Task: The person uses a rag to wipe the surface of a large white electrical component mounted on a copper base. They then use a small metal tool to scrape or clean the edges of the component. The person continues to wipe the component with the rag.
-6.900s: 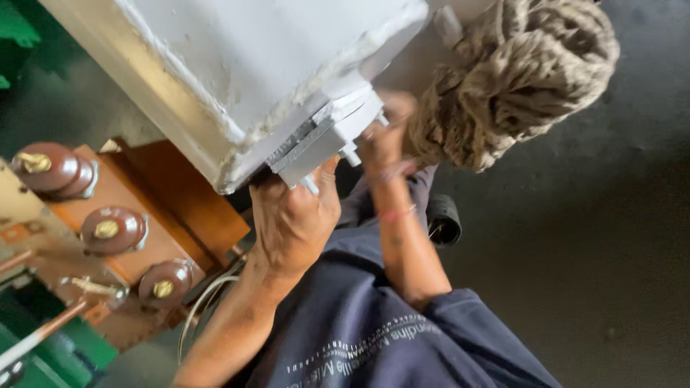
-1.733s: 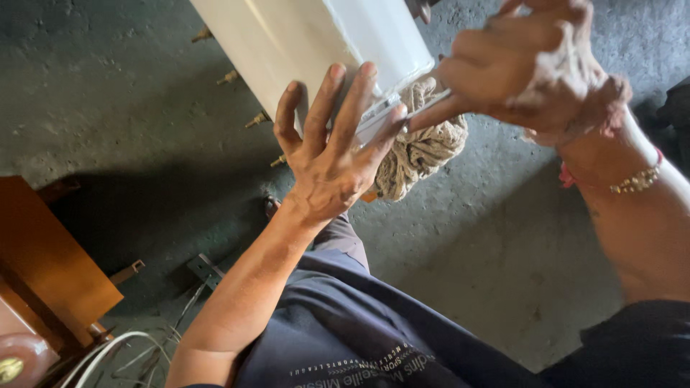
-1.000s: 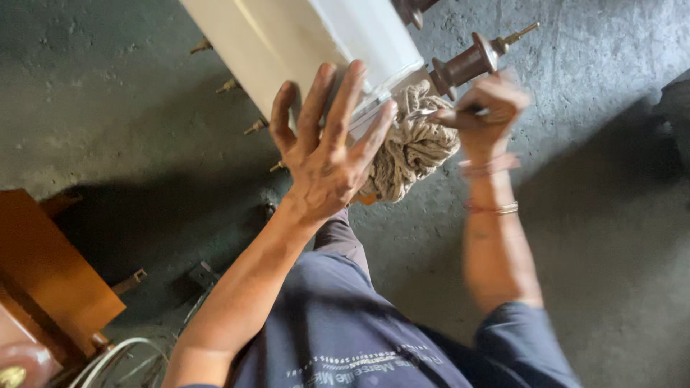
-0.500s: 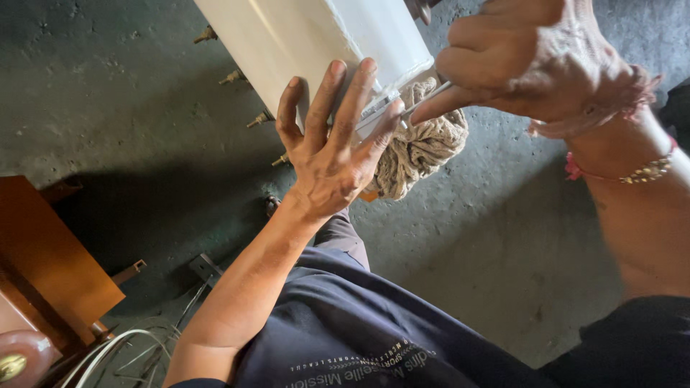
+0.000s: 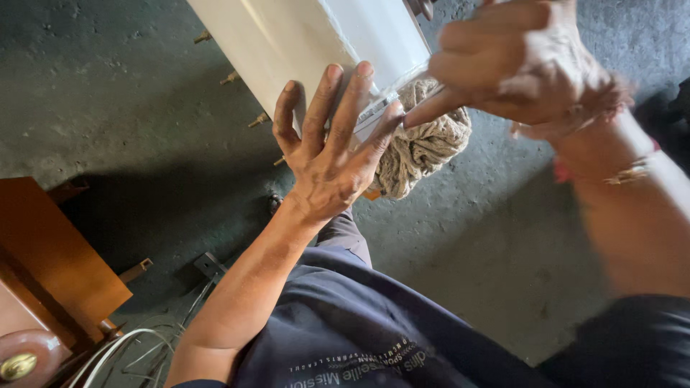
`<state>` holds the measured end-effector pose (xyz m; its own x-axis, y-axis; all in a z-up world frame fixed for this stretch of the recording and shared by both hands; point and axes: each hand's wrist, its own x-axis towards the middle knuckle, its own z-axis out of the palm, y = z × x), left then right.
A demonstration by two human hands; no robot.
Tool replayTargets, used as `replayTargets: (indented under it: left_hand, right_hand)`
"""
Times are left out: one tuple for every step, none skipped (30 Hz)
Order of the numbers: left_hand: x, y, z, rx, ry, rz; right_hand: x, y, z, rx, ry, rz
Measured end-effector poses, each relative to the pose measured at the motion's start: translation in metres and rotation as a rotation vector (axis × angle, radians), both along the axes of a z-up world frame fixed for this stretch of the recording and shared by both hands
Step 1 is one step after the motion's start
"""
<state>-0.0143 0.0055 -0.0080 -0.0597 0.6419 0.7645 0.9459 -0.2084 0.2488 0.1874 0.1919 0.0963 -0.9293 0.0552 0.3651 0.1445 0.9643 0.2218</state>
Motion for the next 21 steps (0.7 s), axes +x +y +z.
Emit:
replayTargets:
  left_hand:
    - [-0.001, 0.0, 0.003, 0.004, -0.005, -0.001]
    - [-0.002, 0.001, 0.006, 0.008, -0.01, -0.001]
    - [0.0, 0.001, 0.007, 0.011, -0.023, -0.005]
    - [0.002, -0.003, 0.009, -0.005, -0.017, -0.004]
    - [0.001, -0.001, 0.009, -0.001, -0.003, 0.01]
    - [0.0, 0.0, 0.007, 0.003, 0.01, 0.025]
    - [0.001, -0.004, 0.004, 0.003, 0.005, 0.018]
    - [0.002, -0.006, 0.003, 0.004, 0.001, 0.011]
    - [-0.001, -0.003, 0.005, 0.019, 0.0, 0.005]
    - [-0.002, 0.0, 0.008, 0.024, -0.001, 0.001]
    - [-0.002, 0.0, 0.011, 0.021, -0.009, 0.006]
    - [0.0, 0.0, 0.011, 0.018, -0.017, 0.01]
    - [0.001, -0.001, 0.01, 0.026, -0.029, 0.016]
    - [0.003, -0.002, 0.009, 0.033, -0.042, 0.022]
    - [0.004, 0.0, 0.008, 0.046, -0.051, 0.024]
    - [0.004, 0.0, 0.007, 0.047, -0.052, 0.016]
    - [0.004, 0.0, 0.006, 0.048, -0.054, 0.012]
    - [0.005, 0.0, 0.005, 0.049, -0.056, 0.008]
    - [0.004, 0.0, 0.004, 0.049, -0.067, 0.005]
    - [0.004, 0.0, 0.003, 0.05, -0.078, 0.001]
    - [0.004, 0.001, 0.003, 0.052, -0.086, -0.004]
  right_hand:
    - [0.003, 0.007, -0.021, -0.088, 0.134, -0.03]
    - [0.003, 0.009, -0.044, -0.198, 0.269, -0.061]
    - [0.003, 0.003, -0.067, -0.35, 0.396, -0.118]
    - [0.0, -0.009, -0.093, -0.521, 0.521, -0.182]
    - [-0.007, -0.014, -0.112, -0.699, 0.644, -0.222]
    - [-0.004, -0.02, -0.125, -0.812, 0.72, -0.257]
    - [0.002, -0.031, -0.137, -0.881, 0.757, -0.313]
    - [0.011, -0.037, -0.139, -0.874, 0.751, -0.367]
    - [0.016, -0.035, -0.131, -0.856, 0.726, -0.5]
    - [0.021, -0.03, -0.117, -0.841, 0.7, -0.628]
    - [0.031, -0.023, -0.097, -0.616, 0.592, -0.404]
    - [0.036, -0.018, -0.078, -0.406, 0.464, -0.178]
    - [0.035, -0.015, -0.064, -0.305, 0.419, -0.134]
    - [0.028, -0.011, -0.051, -0.204, 0.374, -0.09]
    - [0.019, -0.008, -0.038, -0.096, 0.334, -0.046]
    - [0.016, -0.01, -0.022, -0.079, 0.239, -0.051]
    - [0.011, -0.012, -0.006, -0.062, 0.142, -0.051]
    - [0.004, -0.014, 0.005, -0.044, 0.045, -0.051]
    - [-0.005, -0.016, 0.013, -0.027, 0.019, 0.005]
    - [-0.013, -0.016, 0.022, -0.011, -0.006, 0.06]
    - [-0.021, -0.015, 0.027, 0.006, -0.03, 0.115]
